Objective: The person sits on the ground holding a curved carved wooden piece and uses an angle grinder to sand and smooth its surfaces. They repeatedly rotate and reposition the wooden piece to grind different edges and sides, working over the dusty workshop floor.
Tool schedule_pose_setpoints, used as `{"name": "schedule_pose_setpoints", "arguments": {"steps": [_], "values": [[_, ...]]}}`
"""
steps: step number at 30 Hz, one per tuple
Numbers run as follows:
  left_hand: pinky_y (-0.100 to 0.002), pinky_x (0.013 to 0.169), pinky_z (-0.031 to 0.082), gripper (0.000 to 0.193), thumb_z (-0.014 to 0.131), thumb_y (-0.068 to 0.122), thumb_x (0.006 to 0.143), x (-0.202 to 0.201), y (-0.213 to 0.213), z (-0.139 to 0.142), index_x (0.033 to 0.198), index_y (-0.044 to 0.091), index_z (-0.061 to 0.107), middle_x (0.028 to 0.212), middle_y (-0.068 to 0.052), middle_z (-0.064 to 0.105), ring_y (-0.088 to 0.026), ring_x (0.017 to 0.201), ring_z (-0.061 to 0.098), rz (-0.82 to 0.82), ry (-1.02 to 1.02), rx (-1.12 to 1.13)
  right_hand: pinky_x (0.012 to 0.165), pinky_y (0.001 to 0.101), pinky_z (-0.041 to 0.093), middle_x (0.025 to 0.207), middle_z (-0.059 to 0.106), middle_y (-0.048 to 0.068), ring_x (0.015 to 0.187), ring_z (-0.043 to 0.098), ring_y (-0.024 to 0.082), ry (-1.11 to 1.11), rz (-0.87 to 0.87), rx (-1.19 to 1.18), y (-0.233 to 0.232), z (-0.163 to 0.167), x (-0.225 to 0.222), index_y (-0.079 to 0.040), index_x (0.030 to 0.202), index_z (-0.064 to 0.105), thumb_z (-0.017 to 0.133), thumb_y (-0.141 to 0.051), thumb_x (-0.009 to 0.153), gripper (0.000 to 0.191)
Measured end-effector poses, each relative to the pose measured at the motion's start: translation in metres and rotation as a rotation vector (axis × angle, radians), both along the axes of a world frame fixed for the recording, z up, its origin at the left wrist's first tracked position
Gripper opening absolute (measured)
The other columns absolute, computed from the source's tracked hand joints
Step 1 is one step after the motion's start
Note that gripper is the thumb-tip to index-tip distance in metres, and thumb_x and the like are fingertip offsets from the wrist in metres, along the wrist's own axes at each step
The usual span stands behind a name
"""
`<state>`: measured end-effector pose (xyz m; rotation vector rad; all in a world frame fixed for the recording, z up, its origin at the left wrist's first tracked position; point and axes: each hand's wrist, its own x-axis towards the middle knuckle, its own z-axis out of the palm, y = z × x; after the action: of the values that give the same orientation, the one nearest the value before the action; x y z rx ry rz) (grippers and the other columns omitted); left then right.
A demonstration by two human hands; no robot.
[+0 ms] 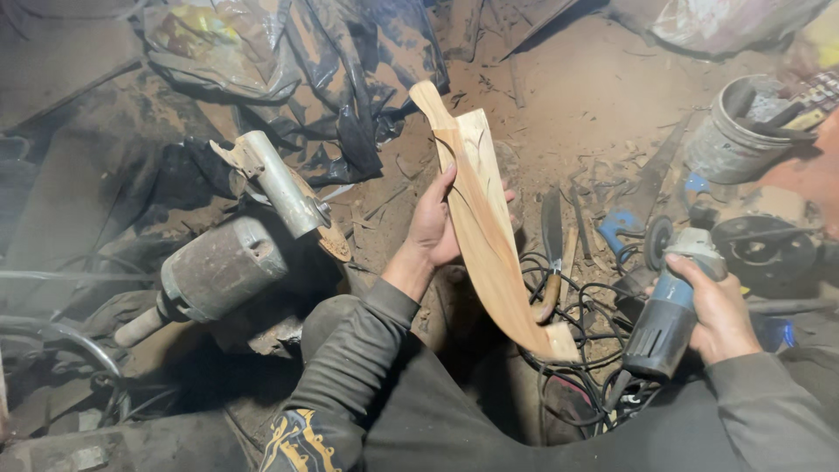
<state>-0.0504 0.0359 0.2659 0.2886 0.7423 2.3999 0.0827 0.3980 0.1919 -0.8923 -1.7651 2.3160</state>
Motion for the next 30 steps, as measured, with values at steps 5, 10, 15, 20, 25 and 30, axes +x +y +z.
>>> {"name": "schedule_pose_setpoints", "arguments": {"steps": [5, 10, 15, 20, 25, 30], "values": [[-0.053, 0.106, 0.051, 0.068, 0.043, 0.05, 0.11, -0.007, -0.011, -0.015, 0.151, -0.004, 0.039, 0.135, -0.026, 0.058, -0.037, 0.124, 0.061, 0.144, 0.122, -0.046, 0.056, 0.0427, 0.058, 0.091, 0.066, 0.007, 0.068, 0.068, 0.026, 0.001, 0.04, -0.002, -0.011, -0.003, 0.001, -0.006, 0.124, 0.06, 0.073, -0.016, 0.092, 0.036], [-0.047, 0.103, 0.051, 0.079, 0.041, 0.058, 0.112, -0.012, -0.014, -0.025, 0.149, -0.011, 0.043, 0.132, -0.024, 0.06, -0.035, 0.122, 0.061, 0.348, 0.161, -0.064, 0.057, 0.0432, 0.057, 0.091, 0.065, 0.009, 0.069, 0.069, 0.027, -0.051, 0.038, 0.041, -0.021, -0.009, 0.003, -0.005, 0.123, 0.06, 0.074, -0.013, 0.091, 0.036], [-0.044, 0.115, 0.042, 0.075, 0.038, 0.061, 0.106, -0.019, -0.016, -0.026, 0.158, 0.006, 0.032, 0.155, -0.015, 0.046, -0.027, 0.138, 0.049, 0.632, 0.104, -0.172, 0.057, 0.0422, 0.058, 0.092, 0.065, 0.008, 0.069, 0.069, 0.026, -0.034, 0.076, 0.031, -0.029, -0.012, 0.005, -0.008, 0.124, 0.06, 0.075, -0.014, 0.09, 0.037], [-0.065, 0.109, 0.038, 0.063, 0.04, 0.053, 0.1, -0.039, -0.006, -0.06, 0.157, 0.031, 0.022, 0.16, -0.009, 0.036, -0.034, 0.141, 0.043, 0.669, -0.187, -0.306, 0.057, 0.0398, 0.056, 0.092, 0.066, 0.008, 0.07, 0.068, 0.023, -0.046, 0.063, 0.059, -0.032, -0.013, 0.009, -0.006, 0.122, 0.062, 0.077, -0.014, 0.089, 0.037], [-0.075, 0.113, 0.028, 0.056, 0.044, 0.044, 0.106, -0.056, 0.02, -0.114, 0.157, 0.029, 0.027, 0.16, -0.006, 0.03, -0.037, 0.148, 0.033, 0.884, -0.497, 0.092, 0.055, 0.0401, 0.056, 0.09, 0.065, 0.007, 0.067, 0.067, 0.022, -0.074, 0.053, 0.061, -0.033, -0.01, 0.012, -0.007, 0.12, 0.06, 0.076, -0.015, 0.087, 0.037], [-0.062, 0.119, 0.037, 0.048, 0.047, 0.034, 0.106, -0.078, 0.045, -0.149, 0.149, 0.016, 0.037, 0.153, -0.013, 0.045, -0.041, 0.144, 0.041, 0.905, -0.479, 0.26, 0.056, 0.0387, 0.057, 0.091, 0.065, 0.008, 0.067, 0.067, 0.021, -0.024, 0.03, 0.076, -0.033, -0.005, 0.004, -0.006, 0.121, 0.059, 0.076, -0.013, 0.089, 0.037]]}}
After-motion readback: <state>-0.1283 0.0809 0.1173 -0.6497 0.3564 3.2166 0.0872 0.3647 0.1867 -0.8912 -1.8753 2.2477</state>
